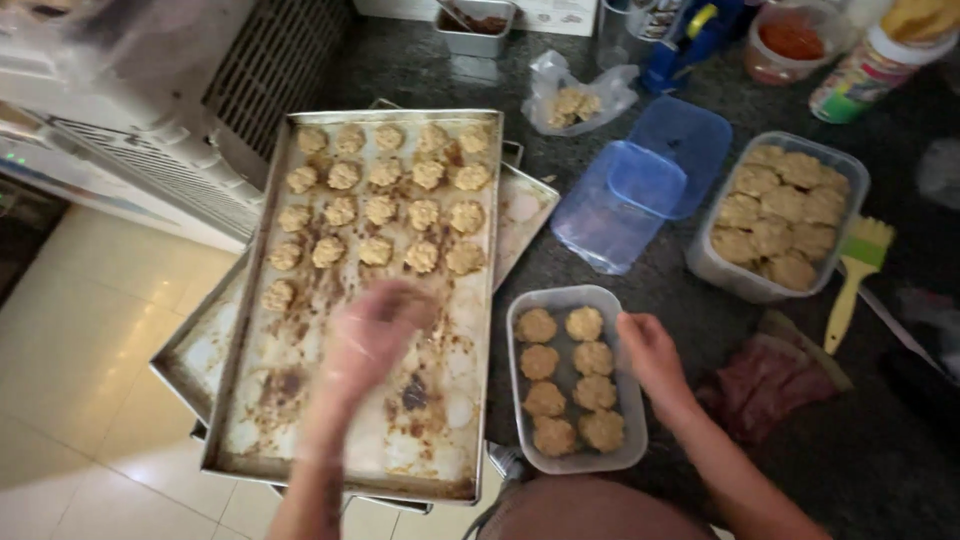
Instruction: The person picks up baked cookies from metal trays by hand and places them into plastic containers.
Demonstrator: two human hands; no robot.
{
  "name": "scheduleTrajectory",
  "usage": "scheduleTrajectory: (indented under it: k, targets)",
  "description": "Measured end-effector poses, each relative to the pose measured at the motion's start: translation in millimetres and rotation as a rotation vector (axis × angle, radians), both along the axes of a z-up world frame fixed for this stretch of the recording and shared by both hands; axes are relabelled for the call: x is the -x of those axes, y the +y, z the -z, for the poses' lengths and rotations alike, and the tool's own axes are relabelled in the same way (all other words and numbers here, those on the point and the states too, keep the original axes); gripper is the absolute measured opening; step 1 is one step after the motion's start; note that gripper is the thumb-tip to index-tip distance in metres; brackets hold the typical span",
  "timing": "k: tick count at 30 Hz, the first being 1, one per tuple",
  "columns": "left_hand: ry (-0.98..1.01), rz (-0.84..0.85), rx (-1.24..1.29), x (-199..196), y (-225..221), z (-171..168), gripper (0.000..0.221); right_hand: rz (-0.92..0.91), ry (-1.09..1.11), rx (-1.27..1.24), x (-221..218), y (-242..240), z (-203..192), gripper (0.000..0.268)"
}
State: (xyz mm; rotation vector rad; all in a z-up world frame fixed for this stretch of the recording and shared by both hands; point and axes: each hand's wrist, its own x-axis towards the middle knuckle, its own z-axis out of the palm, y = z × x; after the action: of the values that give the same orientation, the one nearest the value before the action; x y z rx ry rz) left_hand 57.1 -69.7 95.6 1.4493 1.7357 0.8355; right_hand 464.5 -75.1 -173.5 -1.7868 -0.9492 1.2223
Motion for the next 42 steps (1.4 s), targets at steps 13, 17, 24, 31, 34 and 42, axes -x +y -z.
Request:
scheduleTrajectory:
  k: [13,17,24,31,34,42]
  targets:
    - [0.467,0.657,0.29,-200.1,-19.7,113.5,0.028,-0.102,-0.047,0.052,3.3,-2.8,-50.9,0.049]
    - [0.439,0.615,0.263,-213.4,-18.8,149.9,0.024,-0.12,-0.132,-0.019,3.0,-1.6,-44.7,0.04]
    - [0.683,0.352,-0.287,-220.8,-46.7,175.6,0.006,-0.15,-0.155,0.034,7.6,-6.0,-58.5,0.041]
    - [0.109,0.193,-0.256,-109.8,-19.4,49.3,0.02,-0.148,-0.039,0.01,18.6,-15.2,-106.5,0.058]
    - [0.251,-0.082,-0.426,-14.8,3.8,85.2,0.009,-0.126,-0.13,-0.079,7.6,-6.6,-51.1,0.044]
    - [0.434,-0.575,0.398,158.7,12.9,58.8,0.062,-0.066,-0.176,-0.049,1.5,-8.0,-40.0,0.036]
